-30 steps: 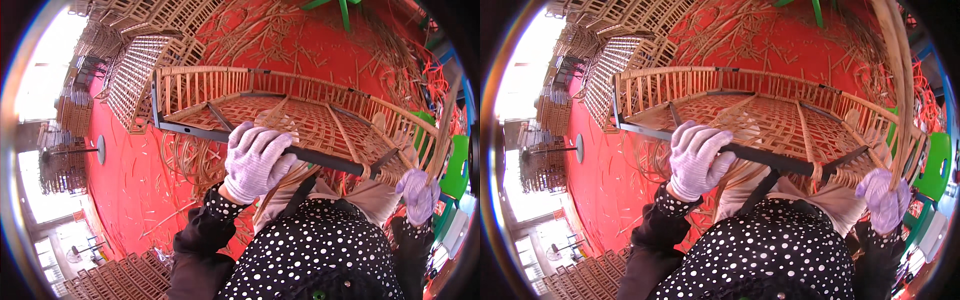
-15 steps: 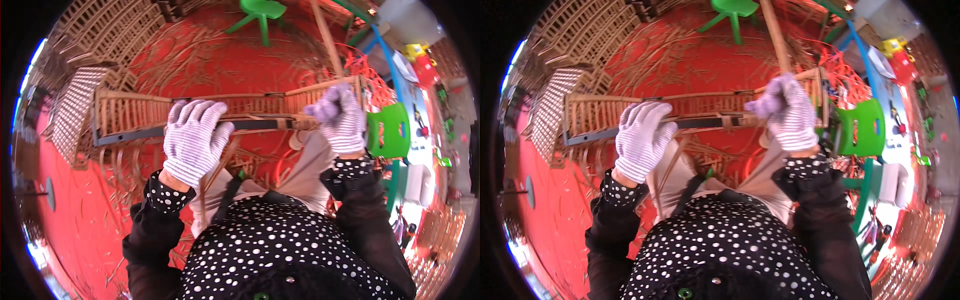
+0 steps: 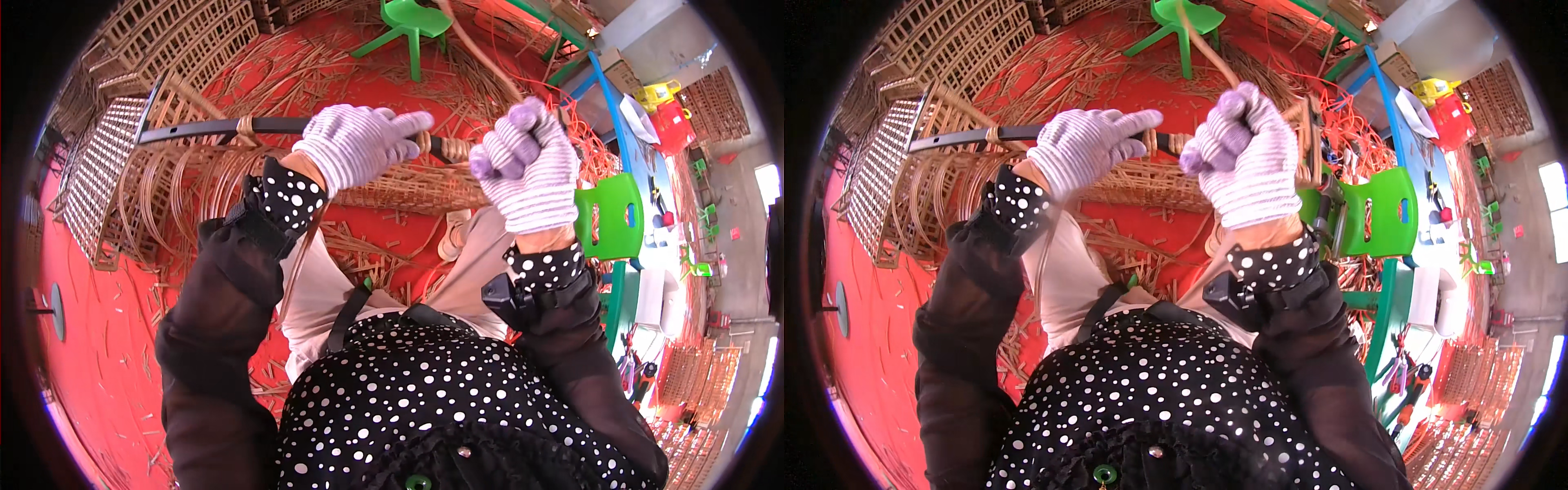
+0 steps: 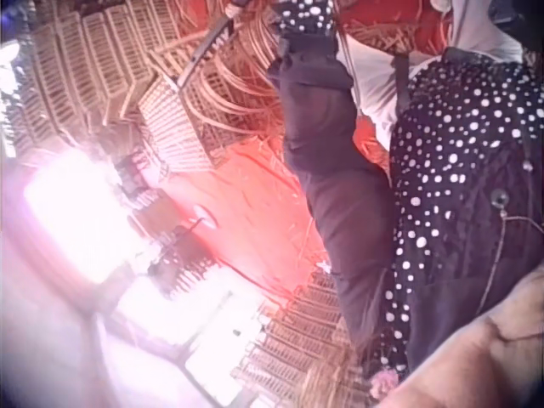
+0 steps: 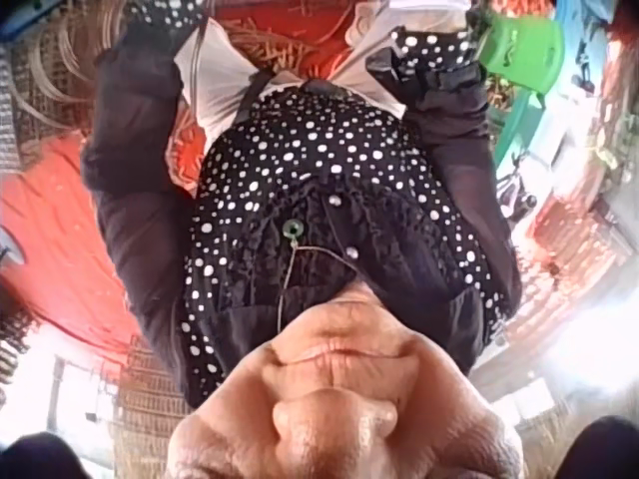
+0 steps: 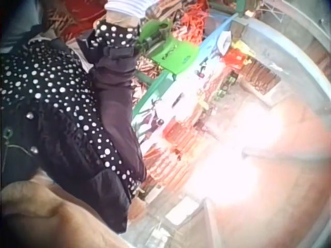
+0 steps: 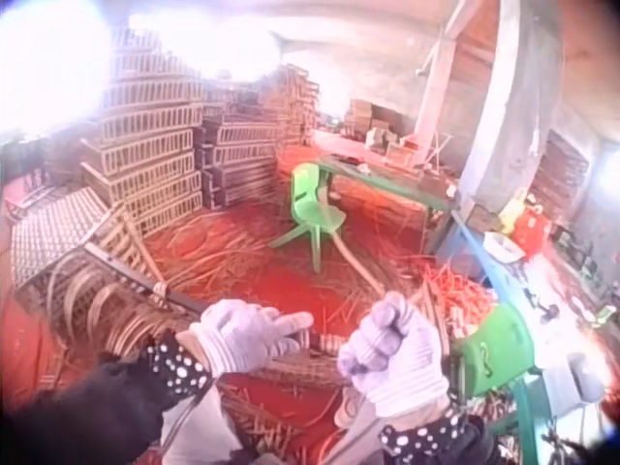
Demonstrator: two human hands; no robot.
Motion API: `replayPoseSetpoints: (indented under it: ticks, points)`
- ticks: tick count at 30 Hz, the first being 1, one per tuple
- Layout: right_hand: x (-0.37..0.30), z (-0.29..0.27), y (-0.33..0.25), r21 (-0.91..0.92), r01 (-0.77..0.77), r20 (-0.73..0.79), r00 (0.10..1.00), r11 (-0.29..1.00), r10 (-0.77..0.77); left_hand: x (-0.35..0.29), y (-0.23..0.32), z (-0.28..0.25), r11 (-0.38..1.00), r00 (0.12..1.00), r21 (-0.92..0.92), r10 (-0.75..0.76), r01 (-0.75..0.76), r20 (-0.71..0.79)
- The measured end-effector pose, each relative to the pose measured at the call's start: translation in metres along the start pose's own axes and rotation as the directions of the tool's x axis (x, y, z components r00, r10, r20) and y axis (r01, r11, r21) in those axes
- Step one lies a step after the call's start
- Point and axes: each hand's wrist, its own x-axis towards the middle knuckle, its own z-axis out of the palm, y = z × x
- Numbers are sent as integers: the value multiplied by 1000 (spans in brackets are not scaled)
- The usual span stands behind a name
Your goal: The person is assembling a wicker or rattan-style chair frame by wrapping material and using a pneumatic nail gun.
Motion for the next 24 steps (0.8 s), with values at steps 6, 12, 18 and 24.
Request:
replayPoseSetpoints:
  ticks: [6,12,18,24]
  points:
    - [29,8,-5,-60,-20,74,997,998,25,5,-5,4,991,986,7,136,-136,-96]
    - [33,5,-6,-122,20,94,996,992,-8,35,-1,4,999,999,-28,31,-30,27]
    - [36,12,-28,-203,9,187,982,979,30,39,3,-17,997,997,-76,34,-28,76]
    - [53,23,-29,-245,77,-1,997,966,-80,66,3,-22,989,979,-146,29,0,200]
